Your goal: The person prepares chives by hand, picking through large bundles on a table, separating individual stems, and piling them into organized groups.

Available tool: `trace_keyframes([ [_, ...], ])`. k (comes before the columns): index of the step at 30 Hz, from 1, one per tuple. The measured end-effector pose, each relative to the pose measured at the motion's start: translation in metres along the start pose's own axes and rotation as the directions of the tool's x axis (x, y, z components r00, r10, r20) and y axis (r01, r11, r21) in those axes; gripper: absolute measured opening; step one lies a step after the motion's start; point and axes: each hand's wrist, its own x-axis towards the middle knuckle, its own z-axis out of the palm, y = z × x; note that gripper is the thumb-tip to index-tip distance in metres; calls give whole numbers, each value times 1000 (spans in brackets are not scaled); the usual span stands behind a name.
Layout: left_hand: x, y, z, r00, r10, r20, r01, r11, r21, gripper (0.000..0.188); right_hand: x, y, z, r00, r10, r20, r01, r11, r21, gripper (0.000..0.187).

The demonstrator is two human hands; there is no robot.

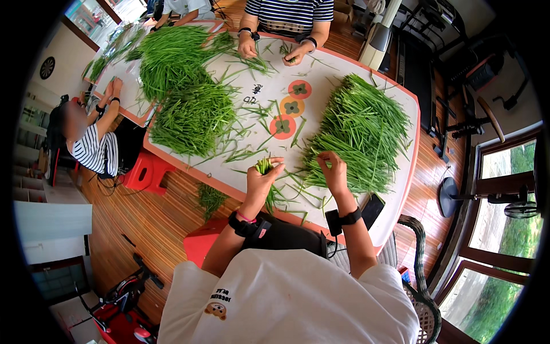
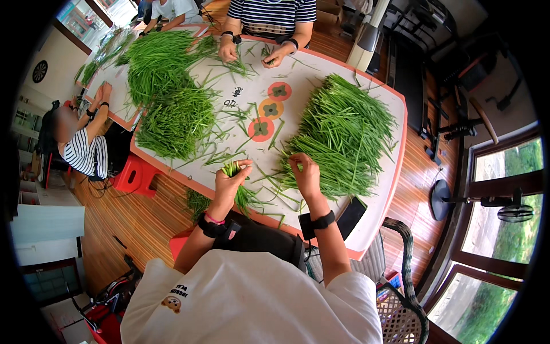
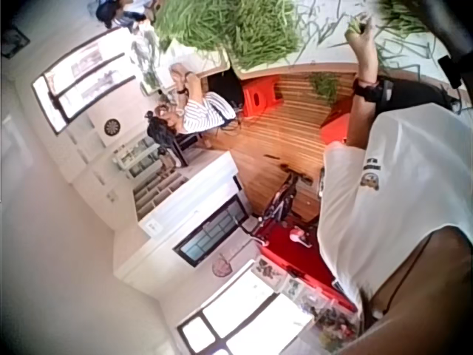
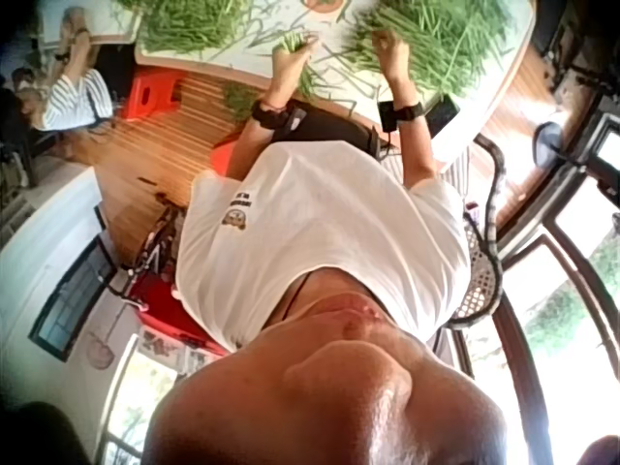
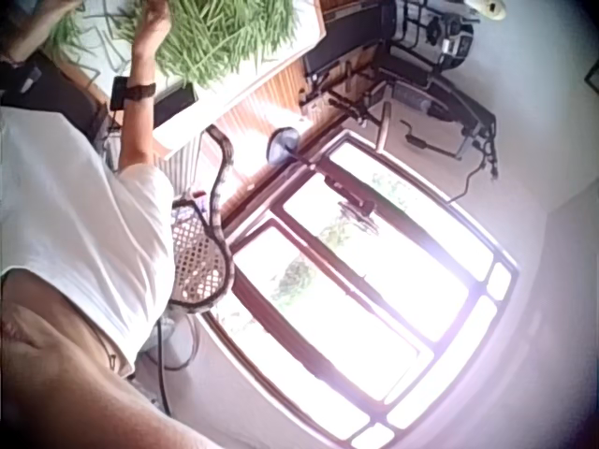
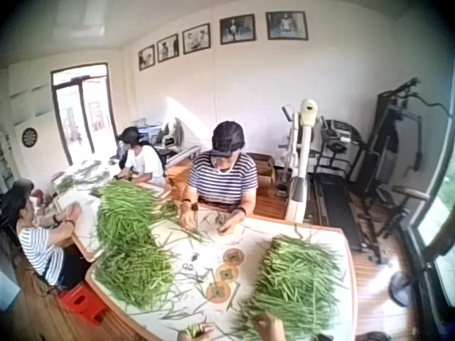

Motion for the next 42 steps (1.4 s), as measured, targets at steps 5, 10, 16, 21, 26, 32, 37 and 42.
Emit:
trace_keyframes([
  [5,-1,-3,14,996,8,85,-9,1000,8,17,-12,-64,10,965,-148,218,125,985,116,14],
  [10,2,-3,5,999,4,-54,-6,1000,-29,25,-13,-43,18,940,62,335,-118,981,152,14],
  [16,4,-2,-15,979,-2,-205,-23,993,-118,28,-8,75,16,998,-13,68,49,822,-568,11],
  [21,4,-2,-17,982,29,-184,-66,978,-200,28,-14,79,11,994,-16,104,78,777,-625,8],
  [26,1,-4,-15,981,-28,-191,-11,980,-199,26,-11,58,6,994,-103,33,105,847,-522,7],
  [32,-1,-6,-4,992,-35,-120,22,994,-110,18,-6,9,-3,987,-159,-26,146,952,-270,8],
  [37,-7,3,13,1000,12,7,-12,999,-42,20,-12,-49,4,974,-222,36,225,970,-97,11],
  [42,-7,10,17,997,74,-24,-76,994,-85,19,-20,-73,13,981,-154,122,151,988,31,13],
])
